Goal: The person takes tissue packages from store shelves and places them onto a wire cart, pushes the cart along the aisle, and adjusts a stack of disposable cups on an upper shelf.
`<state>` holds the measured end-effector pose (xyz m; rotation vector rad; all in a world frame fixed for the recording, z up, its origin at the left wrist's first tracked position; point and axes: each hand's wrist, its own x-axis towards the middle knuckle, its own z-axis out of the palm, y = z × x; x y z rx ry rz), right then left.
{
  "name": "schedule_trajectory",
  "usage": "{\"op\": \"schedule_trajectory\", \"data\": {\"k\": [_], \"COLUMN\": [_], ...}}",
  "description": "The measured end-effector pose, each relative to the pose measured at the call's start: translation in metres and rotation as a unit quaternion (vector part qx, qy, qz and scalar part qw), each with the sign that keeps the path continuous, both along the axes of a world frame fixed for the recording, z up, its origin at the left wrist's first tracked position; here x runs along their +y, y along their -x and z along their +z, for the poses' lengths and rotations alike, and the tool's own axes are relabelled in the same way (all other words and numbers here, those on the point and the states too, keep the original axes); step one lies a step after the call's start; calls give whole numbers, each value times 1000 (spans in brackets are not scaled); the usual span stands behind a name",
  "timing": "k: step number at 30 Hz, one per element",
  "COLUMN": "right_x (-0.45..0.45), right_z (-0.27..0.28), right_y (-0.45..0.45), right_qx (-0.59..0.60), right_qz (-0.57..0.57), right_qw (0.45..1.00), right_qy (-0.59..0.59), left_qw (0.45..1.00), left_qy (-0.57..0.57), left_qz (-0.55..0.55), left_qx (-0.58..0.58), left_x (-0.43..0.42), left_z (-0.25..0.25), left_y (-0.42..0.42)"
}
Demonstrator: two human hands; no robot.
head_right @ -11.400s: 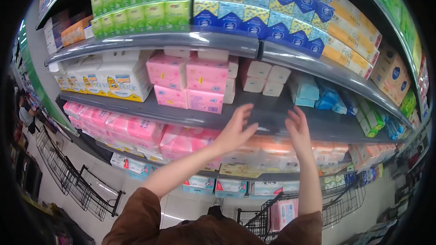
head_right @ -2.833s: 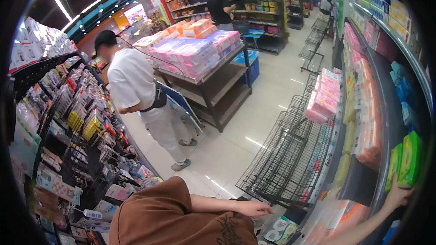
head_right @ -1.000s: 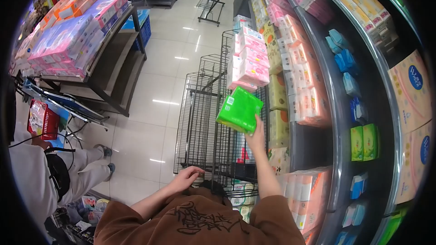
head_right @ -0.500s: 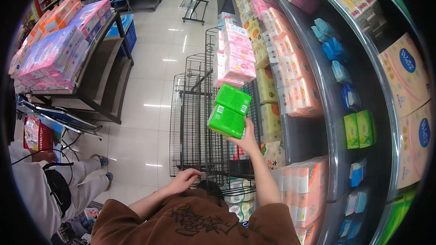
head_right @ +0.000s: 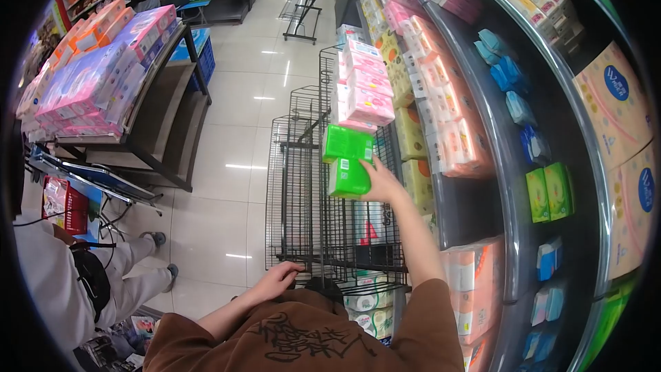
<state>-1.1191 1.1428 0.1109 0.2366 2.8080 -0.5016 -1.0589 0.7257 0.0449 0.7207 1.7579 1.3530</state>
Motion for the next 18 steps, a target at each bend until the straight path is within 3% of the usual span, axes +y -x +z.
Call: {"op": "schedule_trajectory", "data": {"k": [1,4,8,13,16,18], "right_x": [9,0,-31,-28,-29,-28], "right_z": [-3,3,-23,-22,2,66], "right_y": [1,-3,-18,-43,-49,-66], "right_qx": [40,12,119,203,285,346], "right_qz": [19,-57,-33,-40,-18,-8], "right_qw": [998,994,979,974,954,932], "right_qy": [-39,-89,-164,-91,-88,-111], "left_qw": [1000,1000,999,998,996,993], "left_qy": [-3,-2,-31,-50,-46,-29], "left_qz": [4,6,5,-45,-75,-110], "left_qx": [7,18,44,18,1,18], "left_x": [-2,-5,-1,28,42,53], "left_z": [0,4,-13,-10,8,22], "left_y": [-1,-2,-10,-17,-17,-15]}}
